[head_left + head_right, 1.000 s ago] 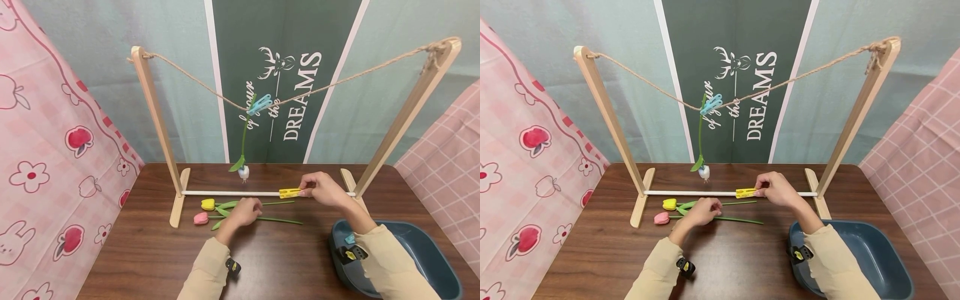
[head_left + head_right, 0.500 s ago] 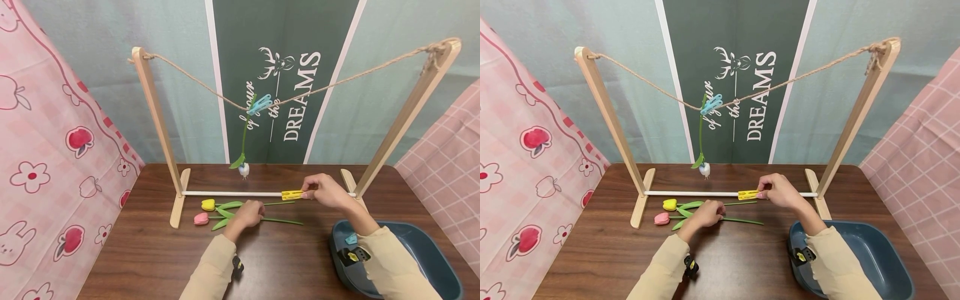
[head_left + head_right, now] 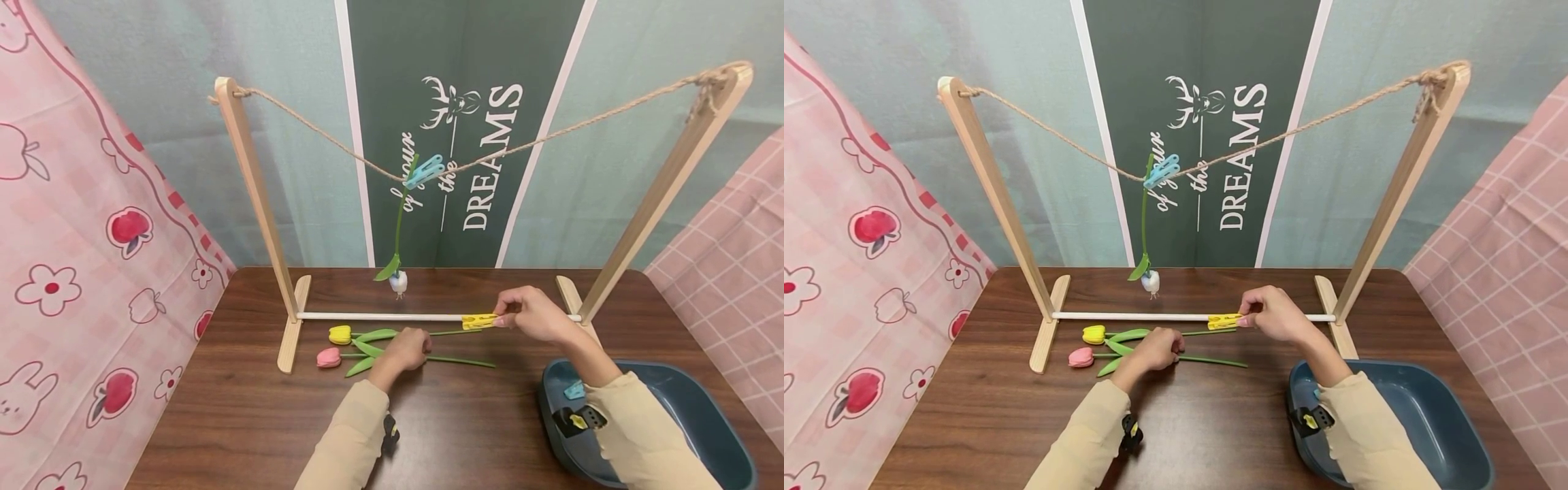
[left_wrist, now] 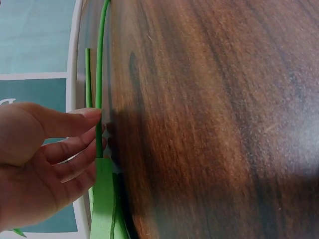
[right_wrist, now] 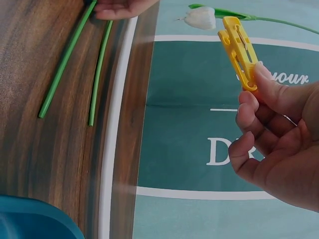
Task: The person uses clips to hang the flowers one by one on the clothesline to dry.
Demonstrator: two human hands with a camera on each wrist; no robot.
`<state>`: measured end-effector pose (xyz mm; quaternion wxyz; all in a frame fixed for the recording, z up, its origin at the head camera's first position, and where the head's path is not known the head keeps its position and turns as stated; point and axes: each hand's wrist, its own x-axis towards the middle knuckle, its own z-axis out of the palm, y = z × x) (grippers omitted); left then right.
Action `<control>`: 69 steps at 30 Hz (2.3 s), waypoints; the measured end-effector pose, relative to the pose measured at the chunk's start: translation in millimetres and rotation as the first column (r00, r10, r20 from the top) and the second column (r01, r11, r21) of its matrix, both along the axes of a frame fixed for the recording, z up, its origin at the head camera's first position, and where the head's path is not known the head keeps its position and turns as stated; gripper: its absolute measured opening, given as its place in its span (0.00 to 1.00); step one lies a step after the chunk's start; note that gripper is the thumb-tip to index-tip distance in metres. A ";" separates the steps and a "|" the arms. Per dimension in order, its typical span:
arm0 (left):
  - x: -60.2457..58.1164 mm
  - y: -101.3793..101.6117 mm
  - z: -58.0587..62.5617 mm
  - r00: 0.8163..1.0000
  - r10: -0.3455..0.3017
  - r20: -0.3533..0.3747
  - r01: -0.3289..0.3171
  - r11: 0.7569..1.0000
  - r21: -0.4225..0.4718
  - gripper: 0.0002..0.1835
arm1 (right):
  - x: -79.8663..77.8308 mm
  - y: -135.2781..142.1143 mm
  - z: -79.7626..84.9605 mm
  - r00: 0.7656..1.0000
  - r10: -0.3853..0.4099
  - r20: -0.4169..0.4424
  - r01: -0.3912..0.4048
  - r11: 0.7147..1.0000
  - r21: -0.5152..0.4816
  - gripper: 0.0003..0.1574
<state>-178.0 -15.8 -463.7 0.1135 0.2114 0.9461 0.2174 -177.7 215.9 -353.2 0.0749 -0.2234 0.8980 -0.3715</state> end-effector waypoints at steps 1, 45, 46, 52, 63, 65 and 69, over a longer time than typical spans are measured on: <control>0.3 0.2 -0.1 1.000 0.001 -0.001 -0.001 1.000 -0.001 0.11 | -0.1 0.1 -0.3 1.000 0.001 0.001 -0.001 1.000 -0.001 0.11; -6.9 -17.6 23.2 0.999 0.029 -0.027 -0.028 0.999 0.032 0.13 | -4.1 6.3 2.0 1.000 0.021 -0.005 -0.021 1.000 0.004 0.12; -7.5 -19.2 24.2 0.999 0.028 -0.036 -0.027 0.999 0.037 0.13 | -4.0 6.6 2.1 1.000 0.021 -0.004 -0.021 1.000 0.002 0.12; -9.5 -28.0 31.8 0.996 0.044 -0.078 -0.036 0.994 0.099 0.13 | -2.9 8.4 2.3 1.000 0.021 -0.008 -0.021 1.000 -0.005 0.12; -11.8 -40.6 47.4 0.988 0.139 -0.064 -0.127 0.979 0.156 0.14 | -2.4 11.4 2.1 1.000 0.026 -0.014 -0.026 1.000 -0.004 0.12; -11.1 -43.0 51.3 0.987 0.148 -0.065 -0.136 0.978 0.159 0.14 | -2.5 11.6 2.2 1.000 0.026 -0.015 -0.026 1.000 -0.005 0.12; -9.9 -48.2 56.5 0.984 0.157 -0.090 -0.140 0.976 0.167 0.12 | -2.4 12.2 2.5 1.000 0.022 -0.008 -0.022 1.000 -0.002 0.12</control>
